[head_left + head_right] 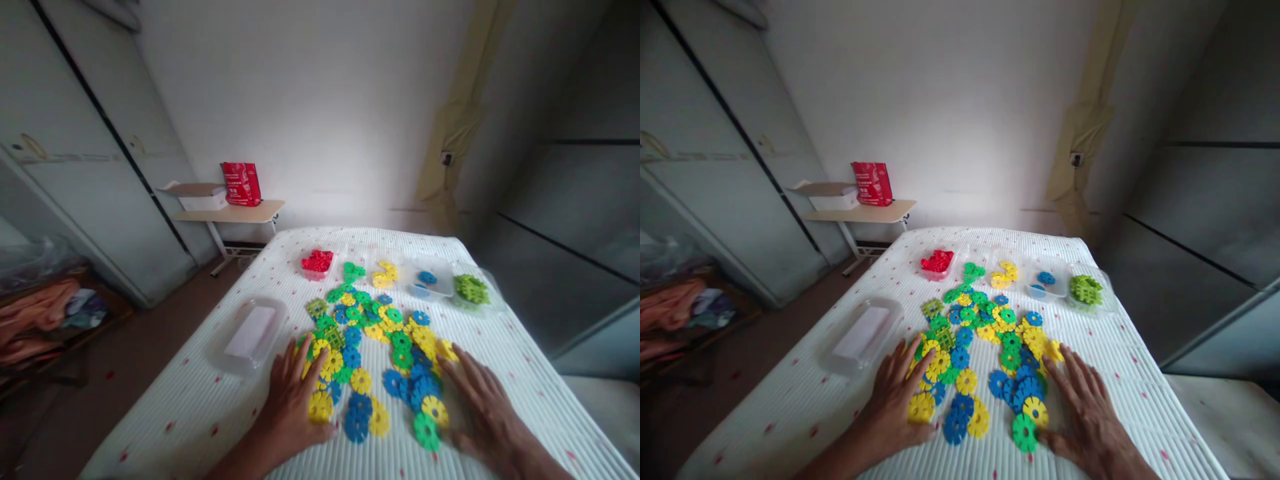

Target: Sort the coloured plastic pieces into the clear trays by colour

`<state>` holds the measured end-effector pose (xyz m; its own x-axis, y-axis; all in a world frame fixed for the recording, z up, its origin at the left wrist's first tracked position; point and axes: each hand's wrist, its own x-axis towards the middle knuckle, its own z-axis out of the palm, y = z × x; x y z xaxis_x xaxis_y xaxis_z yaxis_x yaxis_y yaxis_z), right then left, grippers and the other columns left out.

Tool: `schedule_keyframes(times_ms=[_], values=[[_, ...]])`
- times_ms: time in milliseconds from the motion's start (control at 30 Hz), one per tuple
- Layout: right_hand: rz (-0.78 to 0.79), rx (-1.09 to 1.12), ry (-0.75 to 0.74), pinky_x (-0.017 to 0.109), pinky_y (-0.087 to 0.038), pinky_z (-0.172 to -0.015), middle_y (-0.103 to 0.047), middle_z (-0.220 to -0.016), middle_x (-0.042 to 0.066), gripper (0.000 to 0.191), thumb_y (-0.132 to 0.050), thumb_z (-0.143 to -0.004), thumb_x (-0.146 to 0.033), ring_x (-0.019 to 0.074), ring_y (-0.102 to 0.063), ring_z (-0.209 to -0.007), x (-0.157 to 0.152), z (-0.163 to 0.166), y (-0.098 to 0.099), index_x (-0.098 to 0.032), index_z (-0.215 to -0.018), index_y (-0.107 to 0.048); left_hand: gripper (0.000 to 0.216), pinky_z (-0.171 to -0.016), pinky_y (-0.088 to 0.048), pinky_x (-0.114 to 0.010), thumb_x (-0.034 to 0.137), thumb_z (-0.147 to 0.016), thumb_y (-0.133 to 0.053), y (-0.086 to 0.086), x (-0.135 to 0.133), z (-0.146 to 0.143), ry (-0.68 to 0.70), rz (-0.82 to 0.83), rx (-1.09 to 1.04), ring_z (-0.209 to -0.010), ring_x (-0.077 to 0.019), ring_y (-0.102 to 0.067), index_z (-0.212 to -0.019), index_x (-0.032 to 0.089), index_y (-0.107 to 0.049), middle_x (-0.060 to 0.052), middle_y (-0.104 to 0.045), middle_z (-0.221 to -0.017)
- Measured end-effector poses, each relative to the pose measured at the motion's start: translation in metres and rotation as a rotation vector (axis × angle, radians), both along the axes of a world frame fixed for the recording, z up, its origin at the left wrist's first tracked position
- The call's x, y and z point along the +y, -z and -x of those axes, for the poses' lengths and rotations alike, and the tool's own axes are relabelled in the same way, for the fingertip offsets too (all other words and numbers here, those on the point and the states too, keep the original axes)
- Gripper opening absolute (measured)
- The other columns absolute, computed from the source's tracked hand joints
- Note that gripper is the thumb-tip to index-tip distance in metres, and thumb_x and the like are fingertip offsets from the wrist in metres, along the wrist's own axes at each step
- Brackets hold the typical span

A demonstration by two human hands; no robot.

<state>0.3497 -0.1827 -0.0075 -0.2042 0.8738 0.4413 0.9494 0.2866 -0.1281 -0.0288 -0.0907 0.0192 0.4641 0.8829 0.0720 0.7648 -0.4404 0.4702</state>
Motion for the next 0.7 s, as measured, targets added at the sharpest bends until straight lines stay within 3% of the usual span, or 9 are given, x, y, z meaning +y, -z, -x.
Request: schedule_keyframes(times_ms=[100, 267, 367, 467, 567, 700], values=[[0.015, 0.017, -0.021, 0.059, -0.036, -0.097, -0.025, -0.15, 0.011, 0.09, -0.062, -0.071, -0.054, 0.0405, -0.03, -0.131, 0.016, 0.008, -0.005, -0.03, -0.146, -0.019, 0.093, -0.107, -0.009, -0.063, 0.04, -0.057, -0.072, 0.001, 0.007, -0.013, -0.049, -0.002, 0.009, -0.138, -0.0408, -0.008, -0.14, 0.028, -0.033, -0.011, -0.015, -0.152], [0.059, 0.125, -0.144, 0.048, -0.041, -0.1, -0.04, -0.142, 0.013, 0.068, -0.055, -0.083, -0.041, 0.0297, -0.036, -0.13, 0.049, 0.038, -0.019, -0.024, -0.143, -0.029, 0.074, -0.11, -0.018, -0.055, 0.03, -0.072, -0.059, 0.003, 0.012, -0.038, 0.099, -0.032, -0.119, -0.139, -0.0341, -0.013, -0.141, 0.022, -0.032, -0.011, -0.016, -0.152], [0.082, 0.215, -0.183, 0.044, -0.041, -0.101, -0.046, -0.136, 0.012, 0.054, -0.051, -0.086, -0.035, 0.026, -0.041, -0.127, 0.064, 0.054, -0.026, -0.023, -0.137, -0.039, 0.069, -0.111, -0.022, -0.051, 0.017, -0.072, -0.052, 0.005, 0.014, -0.061, 0.151, -0.057, -0.258, -0.138, -0.0301, -0.018, -0.139, 0.02, -0.035, -0.011, -0.023, -0.15], [0.121, 0.342, -0.136, 0.041, -0.046, -0.097, -0.056, -0.125, 0.01, 0.042, -0.047, -0.087, -0.032, 0.024, -0.052, -0.116, 0.071, 0.061, -0.033, -0.024, -0.128, -0.048, 0.069, -0.11, -0.029, -0.047, 0.01, -0.068, -0.049, 0.003, 0.016, -0.079, 0.181, -0.05, -0.422, -0.132, -0.0263, -0.032, -0.135, 0.022, -0.041, -0.009, -0.039, -0.141], [0.1, 0.409, -0.082, 0.041, -0.05, -0.09, -0.061, -0.114, 0.009, 0.036, -0.046, -0.086, -0.032, 0.0243, -0.058, -0.107, 0.074, 0.06, -0.043, -0.023, -0.119, -0.053, 0.056, -0.104, -0.038, -0.044, 0.014, -0.069, -0.052, -0.002, 0.02, -0.086, 0.123, -0.045, -0.539, -0.118, -0.0248, -0.049, -0.125, 0.024, -0.052, -0.009, -0.056, -0.124], [0.031, 0.331, -0.165, 0.045, -0.045, -0.093, -0.06, -0.115, 0.011, 0.037, -0.048, -0.083, -0.027, 0.026, -0.053, -0.111, 0.084, 0.063, -0.057, -0.02, -0.119, -0.054, 0.033, -0.093, -0.046, -0.038, 0.019, -0.074, -0.051, -0.015, 0.034, -0.082, -0.028, -0.028, -0.662, -0.098, -0.0212, -0.059, -0.105, 0.023, -0.063, -0.007, -0.067, -0.1]])
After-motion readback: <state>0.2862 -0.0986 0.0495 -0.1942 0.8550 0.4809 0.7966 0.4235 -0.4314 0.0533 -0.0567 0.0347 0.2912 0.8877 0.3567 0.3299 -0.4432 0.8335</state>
